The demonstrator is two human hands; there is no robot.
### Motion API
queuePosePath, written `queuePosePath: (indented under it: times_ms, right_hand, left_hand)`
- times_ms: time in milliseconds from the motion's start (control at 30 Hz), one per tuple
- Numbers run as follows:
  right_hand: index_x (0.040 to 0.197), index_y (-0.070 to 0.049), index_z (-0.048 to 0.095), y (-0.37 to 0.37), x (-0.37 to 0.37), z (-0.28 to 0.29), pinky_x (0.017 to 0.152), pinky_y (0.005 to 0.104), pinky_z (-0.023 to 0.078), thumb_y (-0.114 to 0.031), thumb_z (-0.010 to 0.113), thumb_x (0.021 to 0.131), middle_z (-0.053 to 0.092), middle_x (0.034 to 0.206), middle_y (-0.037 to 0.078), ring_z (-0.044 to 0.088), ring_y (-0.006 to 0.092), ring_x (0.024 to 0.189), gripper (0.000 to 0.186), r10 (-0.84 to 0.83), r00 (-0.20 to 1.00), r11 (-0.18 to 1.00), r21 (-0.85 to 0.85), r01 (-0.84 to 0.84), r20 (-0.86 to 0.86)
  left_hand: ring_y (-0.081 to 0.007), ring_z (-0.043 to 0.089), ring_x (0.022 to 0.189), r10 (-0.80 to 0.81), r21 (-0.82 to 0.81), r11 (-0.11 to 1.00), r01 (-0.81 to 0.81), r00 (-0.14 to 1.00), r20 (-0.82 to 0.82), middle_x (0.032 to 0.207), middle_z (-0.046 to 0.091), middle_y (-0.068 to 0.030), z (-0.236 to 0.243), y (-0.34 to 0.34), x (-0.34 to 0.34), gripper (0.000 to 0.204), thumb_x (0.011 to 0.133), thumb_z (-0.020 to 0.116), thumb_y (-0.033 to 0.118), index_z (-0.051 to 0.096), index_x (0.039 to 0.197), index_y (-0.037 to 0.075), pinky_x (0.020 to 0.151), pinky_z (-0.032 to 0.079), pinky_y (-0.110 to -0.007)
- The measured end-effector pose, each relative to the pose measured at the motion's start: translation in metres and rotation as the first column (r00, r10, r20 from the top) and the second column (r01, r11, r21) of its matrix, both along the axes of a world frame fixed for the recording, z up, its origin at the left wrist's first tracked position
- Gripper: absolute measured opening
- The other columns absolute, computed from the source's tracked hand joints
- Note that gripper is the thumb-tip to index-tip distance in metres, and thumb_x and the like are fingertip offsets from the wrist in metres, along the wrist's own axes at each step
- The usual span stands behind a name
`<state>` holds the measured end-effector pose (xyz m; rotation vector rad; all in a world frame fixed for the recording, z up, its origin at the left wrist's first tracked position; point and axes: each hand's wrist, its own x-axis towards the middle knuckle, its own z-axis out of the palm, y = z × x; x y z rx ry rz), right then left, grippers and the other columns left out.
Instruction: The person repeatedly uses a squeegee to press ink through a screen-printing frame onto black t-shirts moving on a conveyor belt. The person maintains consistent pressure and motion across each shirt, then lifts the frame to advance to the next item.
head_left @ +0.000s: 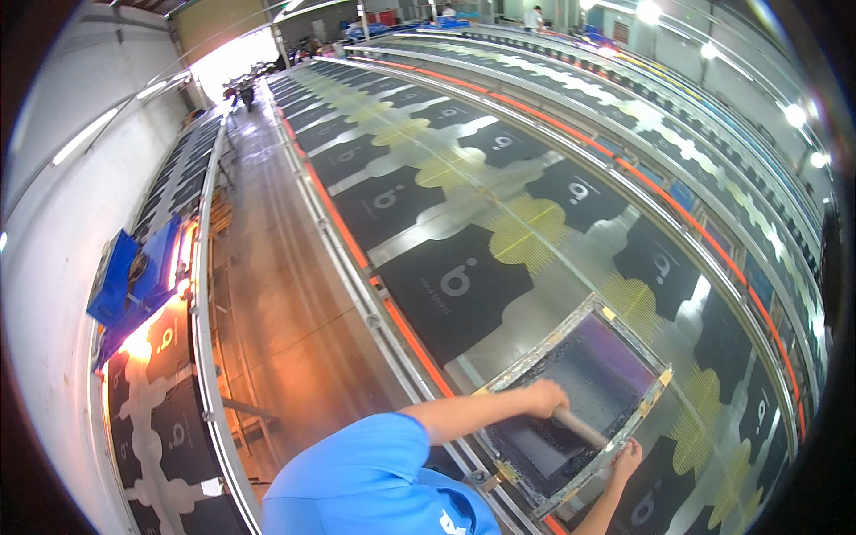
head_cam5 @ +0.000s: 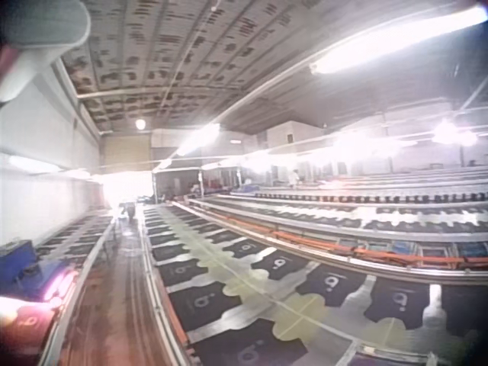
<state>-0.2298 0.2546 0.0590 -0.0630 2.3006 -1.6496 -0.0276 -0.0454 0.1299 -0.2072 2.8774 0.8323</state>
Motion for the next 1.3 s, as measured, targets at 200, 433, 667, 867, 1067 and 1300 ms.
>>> queuePosePath:
  times_ms: [200, 433, 667, 867, 1067, 1300]
  right_hand:
    - [0.113, -0.006, 0.067, 0.001, -0.020, -0.024, 0.055, 0.0285, 0.044, -0.019, 0.057, 0.099, 0.064, 0.085, 0.003, 0.055, 0.0116, 0.062, 0.021, -0.079, 0.979, 0.996, 0.028, 0.085, -0.186]
    - [0.112, -0.002, 0.069, -0.060, 0.029, 0.022, 0.087, 0.0409, 0.049, -0.025, 0.051, 0.102, 0.071, 0.108, 0.015, 0.066, 0.0320, 0.097, 0.031, -0.062, 0.865, 0.946, 0.248, 0.210, -0.499]
    - [0.113, -0.002, 0.069, -0.214, 0.080, -0.012, 0.085, 0.0433, 0.050, -0.027, 0.051, 0.102, 0.072, 0.107, 0.015, 0.067, 0.0346, 0.096, 0.033, -0.080, 0.863, 0.949, 0.228, 0.220, -0.499]
    - [0.115, -0.001, 0.069, -0.331, 0.144, -0.034, 0.085, 0.0438, 0.050, -0.031, 0.051, 0.103, 0.072, 0.109, 0.016, 0.068, 0.0345, 0.097, 0.037, -0.087, 0.870, 0.953, 0.214, 0.214, -0.485]
    - [0.112, 0.002, 0.067, -0.412, 0.192, -0.029, 0.084, 0.0405, 0.050, -0.033, 0.054, 0.103, 0.072, 0.104, 0.018, 0.067, 0.0313, 0.092, 0.039, -0.181, 0.878, 0.960, 0.114, 0.255, -0.443]
    - [0.112, 0.004, 0.065, -0.471, 0.235, -0.005, 0.083, 0.0391, 0.048, -0.035, 0.055, 0.102, 0.071, 0.101, 0.017, 0.064, 0.0289, 0.090, 0.041, -0.184, 0.875, 0.975, 0.033, 0.221, -0.448]
  left_hand:
    - [-0.0219, 0.065, 0.112, -0.022, 0.040, 0.999, 0.036, 0.953, -0.304, 0.122, 0.070, -0.0010, -0.051, 0.064, 0.143, 0.051, 0.074, 0.068, 0.007, 0.070, 0.121, 0.026, 0.087, 0.048, -0.042]
    - [-0.0242, 0.061, 0.108, -0.050, 0.099, 0.992, 0.075, 0.970, -0.239, 0.112, 0.067, -0.0011, -0.013, 0.009, 0.175, 0.046, 0.071, 0.075, 0.008, 0.070, 0.115, 0.018, 0.087, 0.047, -0.040]
    - [-0.0254, 0.062, 0.105, -0.030, 0.002, 1.000, 0.031, 0.984, -0.175, 0.104, 0.067, -0.0021, -0.011, -0.144, 0.215, 0.033, 0.069, 0.078, 0.011, 0.073, 0.101, 0.016, 0.084, 0.050, -0.041]
    - [-0.0275, 0.068, 0.098, 0.017, -0.031, 0.999, -0.018, 1.000, -0.019, 0.096, 0.071, -0.0047, -0.020, -0.267, 0.253, 0.032, 0.069, 0.078, 0.014, 0.073, 0.100, 0.016, 0.081, 0.054, -0.044]
    - [-0.0311, 0.069, 0.092, 0.084, -0.039, 0.996, -0.085, 0.996, -0.036, 0.089, 0.071, -0.0100, -0.003, -0.344, 0.284, 0.030, 0.069, 0.074, 0.011, 0.074, 0.098, 0.015, 0.079, 0.055, -0.045]
    - [-0.0263, 0.070, 0.094, 0.096, -0.123, 0.988, -0.094, 0.995, 0.010, 0.093, 0.073, -0.0053, 0.009, -0.393, 0.307, 0.029, 0.072, 0.073, 0.016, 0.075, 0.100, 0.020, 0.080, 0.052, -0.043]
